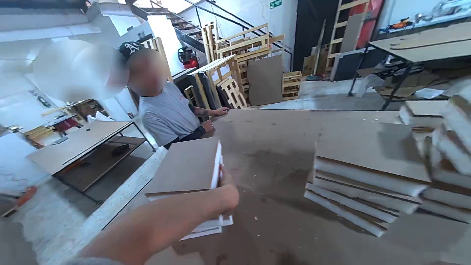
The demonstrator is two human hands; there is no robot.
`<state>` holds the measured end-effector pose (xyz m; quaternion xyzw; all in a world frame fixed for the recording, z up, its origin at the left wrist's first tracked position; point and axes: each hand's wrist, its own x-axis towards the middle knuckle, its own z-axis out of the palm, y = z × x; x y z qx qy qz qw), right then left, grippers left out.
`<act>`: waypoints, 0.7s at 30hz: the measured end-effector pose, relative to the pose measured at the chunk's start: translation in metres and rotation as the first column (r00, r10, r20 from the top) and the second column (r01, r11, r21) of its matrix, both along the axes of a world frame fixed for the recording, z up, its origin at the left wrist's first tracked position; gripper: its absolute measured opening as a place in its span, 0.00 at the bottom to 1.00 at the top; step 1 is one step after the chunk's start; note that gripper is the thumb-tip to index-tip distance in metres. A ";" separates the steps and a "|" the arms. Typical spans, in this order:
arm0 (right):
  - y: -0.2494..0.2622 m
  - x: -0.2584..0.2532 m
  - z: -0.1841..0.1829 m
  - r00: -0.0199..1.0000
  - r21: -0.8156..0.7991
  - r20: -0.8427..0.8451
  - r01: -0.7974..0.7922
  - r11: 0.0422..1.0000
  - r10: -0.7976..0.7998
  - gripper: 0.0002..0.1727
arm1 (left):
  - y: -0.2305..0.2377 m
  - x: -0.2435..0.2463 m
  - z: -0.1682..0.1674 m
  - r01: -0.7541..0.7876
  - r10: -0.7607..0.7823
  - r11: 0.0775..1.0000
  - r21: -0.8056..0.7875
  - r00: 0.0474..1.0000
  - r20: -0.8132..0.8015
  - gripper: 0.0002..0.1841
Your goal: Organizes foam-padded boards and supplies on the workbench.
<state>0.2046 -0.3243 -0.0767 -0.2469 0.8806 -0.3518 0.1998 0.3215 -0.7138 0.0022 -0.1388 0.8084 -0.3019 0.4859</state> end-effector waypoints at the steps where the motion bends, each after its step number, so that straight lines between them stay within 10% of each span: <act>1: 0.012 -0.004 -0.003 1.000 0.022 -0.010 0.025 0.999 -0.025 0.24 | -0.007 -0.002 -0.006 -0.015 0.015 1.000 -0.012 1.000 -0.017 0.39; 6: 0.062 -0.008 0.021 0.854 0.032 -0.352 0.421 0.907 -0.384 0.17 | 0.027 -0.089 -0.010 0.124 0.098 0.867 0.482 0.907 -0.410 0.34; 11: -0.017 -0.034 0.098 0.864 0.265 -0.402 0.426 0.865 -0.302 0.19 | 0.125 -0.162 0.002 0.622 0.171 0.656 0.427 0.429 -0.887 0.42; 15: -0.030 -0.074 0.119 0.953 0.408 -0.197 0.295 0.864 -0.232 0.21 | 0.137 -0.215 -0.010 0.539 0.199 0.680 0.497 0.516 -0.833 0.64; 21: -0.021 -0.100 0.110 0.940 0.397 -0.211 0.333 0.855 -0.269 0.22 | 0.127 -0.223 -0.031 0.618 0.151 0.647 0.446 0.469 -0.870 0.50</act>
